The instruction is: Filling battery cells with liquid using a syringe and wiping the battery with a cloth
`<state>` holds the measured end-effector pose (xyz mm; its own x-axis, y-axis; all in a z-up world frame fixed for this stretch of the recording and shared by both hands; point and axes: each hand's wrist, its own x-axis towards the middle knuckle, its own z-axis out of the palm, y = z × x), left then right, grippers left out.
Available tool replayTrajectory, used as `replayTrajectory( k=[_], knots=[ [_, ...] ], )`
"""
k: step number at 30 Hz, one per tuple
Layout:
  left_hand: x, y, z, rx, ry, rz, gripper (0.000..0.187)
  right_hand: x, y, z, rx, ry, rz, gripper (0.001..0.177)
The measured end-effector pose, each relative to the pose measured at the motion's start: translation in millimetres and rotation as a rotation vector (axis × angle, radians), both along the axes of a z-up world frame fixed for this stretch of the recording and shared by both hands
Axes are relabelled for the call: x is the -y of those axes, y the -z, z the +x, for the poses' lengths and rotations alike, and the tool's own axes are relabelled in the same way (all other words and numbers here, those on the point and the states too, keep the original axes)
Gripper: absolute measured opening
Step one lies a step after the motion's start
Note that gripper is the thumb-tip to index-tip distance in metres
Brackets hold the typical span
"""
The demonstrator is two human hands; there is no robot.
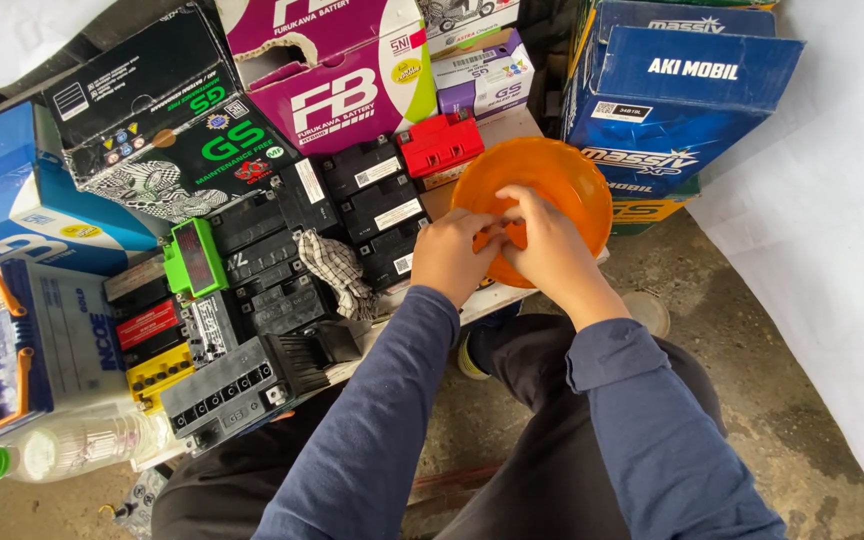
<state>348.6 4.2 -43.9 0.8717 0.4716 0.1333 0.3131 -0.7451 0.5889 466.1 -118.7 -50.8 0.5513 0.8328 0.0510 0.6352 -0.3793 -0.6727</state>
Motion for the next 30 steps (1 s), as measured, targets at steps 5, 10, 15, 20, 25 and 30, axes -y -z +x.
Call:
replayTrajectory(
  k=[5, 10, 15, 20, 25, 30],
  knots=[
    [-1.2, 9.3, 7.2, 0.032, -0.036, -0.069, 0.024, 0.3, -2.5, 0.9, 0.001, 0.004, 0.007, 0.062],
    [1.8, -1.8, 6.2, 0.005, -0.111, -0.092, 0.025, -0.9, 11.1, 6.8, 0.021, -0.025, 0.039, 0.057],
    [9.3, -16.3, 1.3, -0.005, -0.164, -0.136, 0.026, -0.5, 17.7, 6.2, 0.080, -0.043, 0.059, 0.043],
    [13.6, -18.6, 2.5, -0.046, -0.216, -0.103, 0.025, -0.1, 17.9, 5.1, 0.088, -0.043, 0.052, 0.039],
    [12.6, -6.8, 6.9, -0.150, -0.240, -0.046, 0.024, 0.5, 19.9, 5.5, 0.102, -0.039, 0.050, 0.038],
    [12.9, -0.7, 8.1, -0.148, -0.262, -0.054, 0.025, 0.3, 18.2, 2.9, 0.144, -0.045, 0.107, 0.041]
  ],
)
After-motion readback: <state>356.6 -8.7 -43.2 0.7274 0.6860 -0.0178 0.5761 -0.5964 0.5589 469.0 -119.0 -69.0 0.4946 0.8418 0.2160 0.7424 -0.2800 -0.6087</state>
